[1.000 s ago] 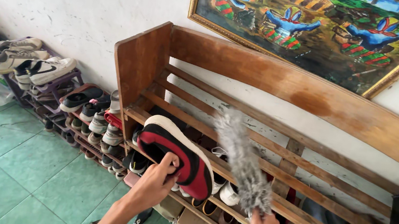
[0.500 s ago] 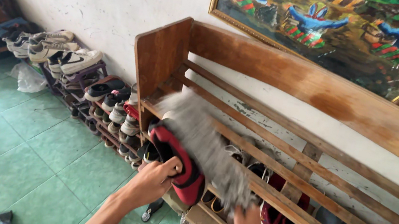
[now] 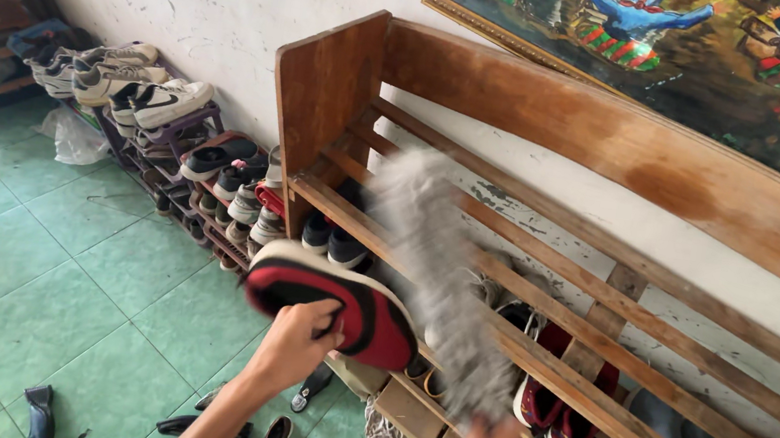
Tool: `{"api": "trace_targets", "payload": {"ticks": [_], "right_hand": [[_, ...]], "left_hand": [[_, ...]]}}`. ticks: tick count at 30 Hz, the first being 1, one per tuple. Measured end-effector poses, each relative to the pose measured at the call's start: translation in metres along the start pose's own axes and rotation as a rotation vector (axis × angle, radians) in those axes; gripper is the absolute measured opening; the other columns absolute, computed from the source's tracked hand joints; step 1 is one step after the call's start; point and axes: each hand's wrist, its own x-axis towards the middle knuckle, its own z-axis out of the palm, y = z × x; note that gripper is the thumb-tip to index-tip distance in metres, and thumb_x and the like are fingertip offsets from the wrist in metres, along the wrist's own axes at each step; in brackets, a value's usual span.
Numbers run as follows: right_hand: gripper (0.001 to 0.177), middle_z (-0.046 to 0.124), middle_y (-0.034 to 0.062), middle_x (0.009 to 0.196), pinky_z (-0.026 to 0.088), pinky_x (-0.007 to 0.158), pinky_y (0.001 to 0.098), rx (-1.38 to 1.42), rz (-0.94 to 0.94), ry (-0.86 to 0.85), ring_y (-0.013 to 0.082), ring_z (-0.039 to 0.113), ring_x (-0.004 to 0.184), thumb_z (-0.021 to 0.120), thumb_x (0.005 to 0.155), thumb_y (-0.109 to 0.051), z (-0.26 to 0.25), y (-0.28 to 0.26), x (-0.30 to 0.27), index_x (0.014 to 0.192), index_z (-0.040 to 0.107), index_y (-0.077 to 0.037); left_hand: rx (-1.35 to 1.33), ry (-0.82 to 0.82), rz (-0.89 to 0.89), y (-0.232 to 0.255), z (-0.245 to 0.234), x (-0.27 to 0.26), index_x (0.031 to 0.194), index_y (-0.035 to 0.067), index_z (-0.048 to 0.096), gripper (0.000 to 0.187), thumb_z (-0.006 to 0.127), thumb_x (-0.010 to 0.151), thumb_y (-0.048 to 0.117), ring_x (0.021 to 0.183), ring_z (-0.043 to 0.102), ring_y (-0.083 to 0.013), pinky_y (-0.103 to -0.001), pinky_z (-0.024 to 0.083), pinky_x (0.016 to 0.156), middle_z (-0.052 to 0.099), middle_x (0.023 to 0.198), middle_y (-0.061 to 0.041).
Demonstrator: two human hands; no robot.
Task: The person removes several pairs of shoes from a wooden shoe rack and places them on the floor. They then use a spray bottle to apply liquid to the rack and wipe the shelves with a duster. Finally, the person wipes a pair of red sneakers with the duster.
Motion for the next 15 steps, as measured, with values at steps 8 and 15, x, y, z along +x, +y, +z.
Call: {"api": "trace_targets", "payload": {"ticks": [8, 15], "right_hand": [[0.03, 0.07, 0.02, 0.059, 0.051, 0.056, 0.0447, 0.056, 0.293, 0.133, 0.033, 0.072, 0.055, 0.058, 0.087, -0.021, -0.009, -0.026, -0.012, 0.085, 0.07, 0.007], [0.028, 0.072, 0.0218, 0.072, 0.051, 0.067, 0.0447, -0.011, 0.354, 0.006, 0.0304, 0.072, 0.066, 0.058, 0.094, -0.018, -0.018, -0.049, 0.001, 0.093, 0.071, 0.007]], "left_hand": [[-0.313, 0.189, -0.115, -0.015, 0.027, -0.001, 0.117, -0.005, 0.065, 0.034, 0.071, 0.085, 0.004, 0.08, 0.067, -0.0111, -0.028, 0.054, 0.07, 0.078, 0.09, -0.013], [-1.276, -0.176, -0.273, -0.014, 0.039, 0.022, 0.154, 0.006, 0.035, 0.068, 0.048, 0.093, 0.035, 0.131, 0.053, -0.0328, -0.046, 0.039, 0.111, 0.048, 0.152, -0.016]]}}
